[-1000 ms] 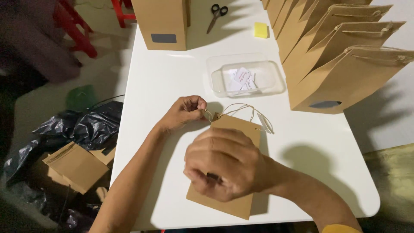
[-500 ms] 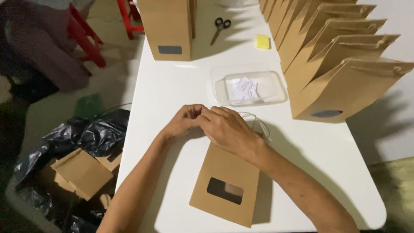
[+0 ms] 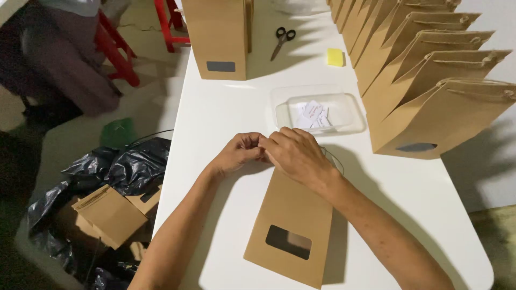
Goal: Threading string handles through pre-punched holes in paper gift bags at a workstation.
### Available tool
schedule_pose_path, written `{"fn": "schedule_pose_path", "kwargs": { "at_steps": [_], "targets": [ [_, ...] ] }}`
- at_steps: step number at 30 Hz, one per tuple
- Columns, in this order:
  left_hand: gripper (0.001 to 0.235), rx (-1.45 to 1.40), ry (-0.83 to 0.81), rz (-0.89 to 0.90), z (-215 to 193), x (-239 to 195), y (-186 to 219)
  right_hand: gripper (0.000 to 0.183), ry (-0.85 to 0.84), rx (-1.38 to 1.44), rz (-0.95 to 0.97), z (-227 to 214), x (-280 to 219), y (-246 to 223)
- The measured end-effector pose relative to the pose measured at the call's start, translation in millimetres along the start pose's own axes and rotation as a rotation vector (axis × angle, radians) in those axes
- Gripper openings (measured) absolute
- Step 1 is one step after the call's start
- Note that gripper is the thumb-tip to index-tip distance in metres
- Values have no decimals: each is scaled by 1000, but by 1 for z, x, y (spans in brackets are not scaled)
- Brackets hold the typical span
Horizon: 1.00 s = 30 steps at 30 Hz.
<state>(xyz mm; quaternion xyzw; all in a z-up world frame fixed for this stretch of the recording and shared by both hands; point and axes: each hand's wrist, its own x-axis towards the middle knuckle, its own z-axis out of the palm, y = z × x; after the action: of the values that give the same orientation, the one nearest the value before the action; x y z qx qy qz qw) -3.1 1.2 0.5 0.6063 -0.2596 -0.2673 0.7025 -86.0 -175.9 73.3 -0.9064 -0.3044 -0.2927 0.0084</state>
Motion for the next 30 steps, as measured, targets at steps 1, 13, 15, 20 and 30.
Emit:
{"fn": "schedule_pose_path", "kwargs": {
  "at_steps": [1,13,15,20,30],
  "targets": [
    [11,2,2,2,-1,2,2,15,2,0,-3,3,1,4],
    [7,-35,26,-51,9,-4,17,13,-20,-101,-25,31,-11,8],
    [7,-46,19,-50,7,-4,14,12,-14,-96,-38,31,-10,7],
    [7,-91,15,-55,-6,4,2,14,38,-104,-53,27,-5,5],
    [6,-263,28,-112,-4,4,6,23,200,-62,-21,51,-9,10]
  ]
}}
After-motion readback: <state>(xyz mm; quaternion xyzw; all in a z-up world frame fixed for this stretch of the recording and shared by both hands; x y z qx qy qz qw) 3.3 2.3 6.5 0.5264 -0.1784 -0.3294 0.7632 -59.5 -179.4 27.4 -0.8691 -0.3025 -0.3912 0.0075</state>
